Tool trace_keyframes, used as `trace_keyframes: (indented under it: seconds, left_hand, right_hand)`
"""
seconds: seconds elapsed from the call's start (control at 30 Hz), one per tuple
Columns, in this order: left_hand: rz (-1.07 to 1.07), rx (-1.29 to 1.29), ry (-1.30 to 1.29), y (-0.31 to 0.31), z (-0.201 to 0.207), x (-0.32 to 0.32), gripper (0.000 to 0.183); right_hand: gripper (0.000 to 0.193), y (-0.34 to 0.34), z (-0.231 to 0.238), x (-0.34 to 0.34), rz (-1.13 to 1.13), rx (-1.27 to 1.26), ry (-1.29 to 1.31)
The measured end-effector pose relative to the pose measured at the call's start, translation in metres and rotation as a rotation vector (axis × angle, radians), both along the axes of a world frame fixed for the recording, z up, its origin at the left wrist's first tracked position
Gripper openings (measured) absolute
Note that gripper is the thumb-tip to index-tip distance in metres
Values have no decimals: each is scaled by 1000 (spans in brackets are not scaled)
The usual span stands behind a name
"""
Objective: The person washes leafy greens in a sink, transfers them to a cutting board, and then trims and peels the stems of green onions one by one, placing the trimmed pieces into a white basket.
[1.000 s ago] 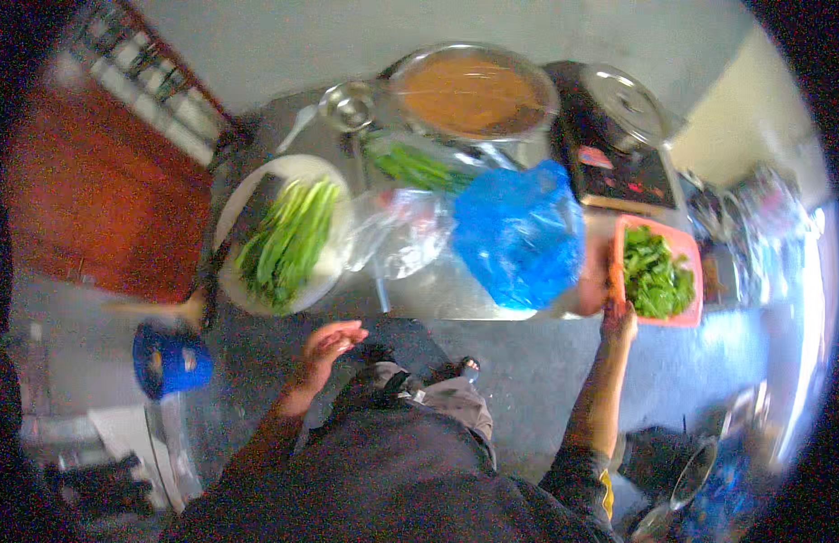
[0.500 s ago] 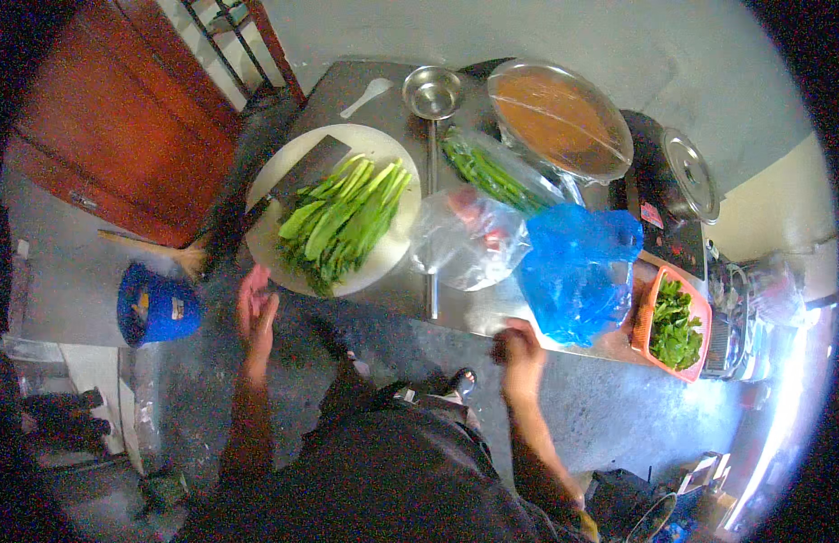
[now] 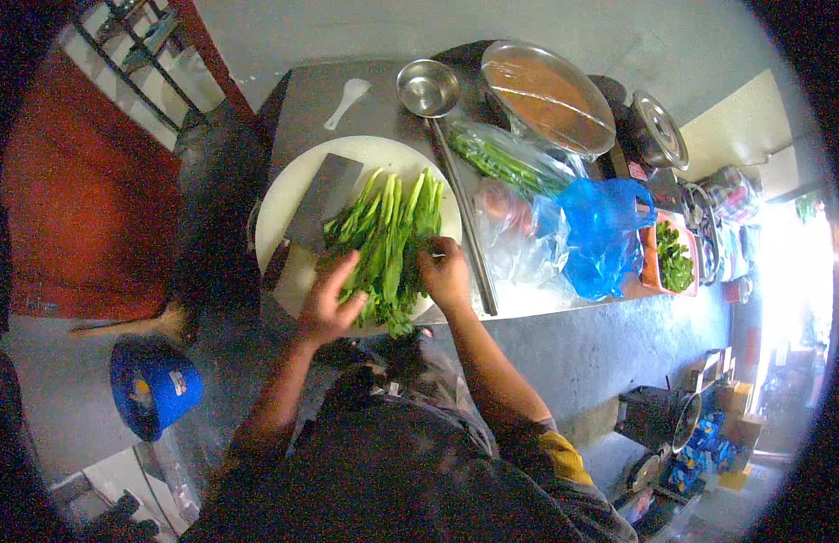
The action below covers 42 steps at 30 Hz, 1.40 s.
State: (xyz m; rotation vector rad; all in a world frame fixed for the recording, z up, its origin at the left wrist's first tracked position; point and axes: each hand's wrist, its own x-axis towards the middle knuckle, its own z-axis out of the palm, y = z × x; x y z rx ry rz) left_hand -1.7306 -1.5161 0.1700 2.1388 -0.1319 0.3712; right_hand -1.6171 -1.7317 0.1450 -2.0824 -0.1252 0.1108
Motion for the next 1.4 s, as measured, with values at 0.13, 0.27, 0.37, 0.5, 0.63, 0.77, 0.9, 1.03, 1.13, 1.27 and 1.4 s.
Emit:
trace_keyframes:
  seconds: [0.13,0.27,0.37,0.5,0.63,0.77,0.9,1.03,1.13,1.27,1.4]
  left_hand:
    - [280,-140,0,72,15,6,39]
    - [326,399,92,115,6,-7,46]
    - [229,525,102,126,-16,-7,57]
    - [308,367,212,152,-29,18,51]
    - [254,440,156,191,-20,70,43]
    - [168,528,226,215,-19,126,50]
    - [24,499,232,227,-29,159,52]
    - [-37,424,81,217,-27,172,55]
    - [-206,-224,76,177,-24,167,55]
    - [-449,112,57,110,-28,124,60]
    - [-454,-69,83,116,-21,82,63]
  right_hand:
    - [31,-19,3,-10,-119,83,27]
    - [25,-26,6,-7,-234,289,195]
    - [23,-25,5,-2,-244,296,201]
    - [22,-28,1,-1,-293,394,207]
    - [22,-37,-2,-10,-315,352,221]
    - [22,-40,-2,-23,-383,290,229]
    - [22,-26,16,-41,-473,260,169]
    - [21,14,57,-43,-509,130,109]
    - [19,63,77,-14,-356,-53,-28]
    - [26,129,66,59,-206,-477,-83]
    - [33,152,47,95,-243,-733,161]
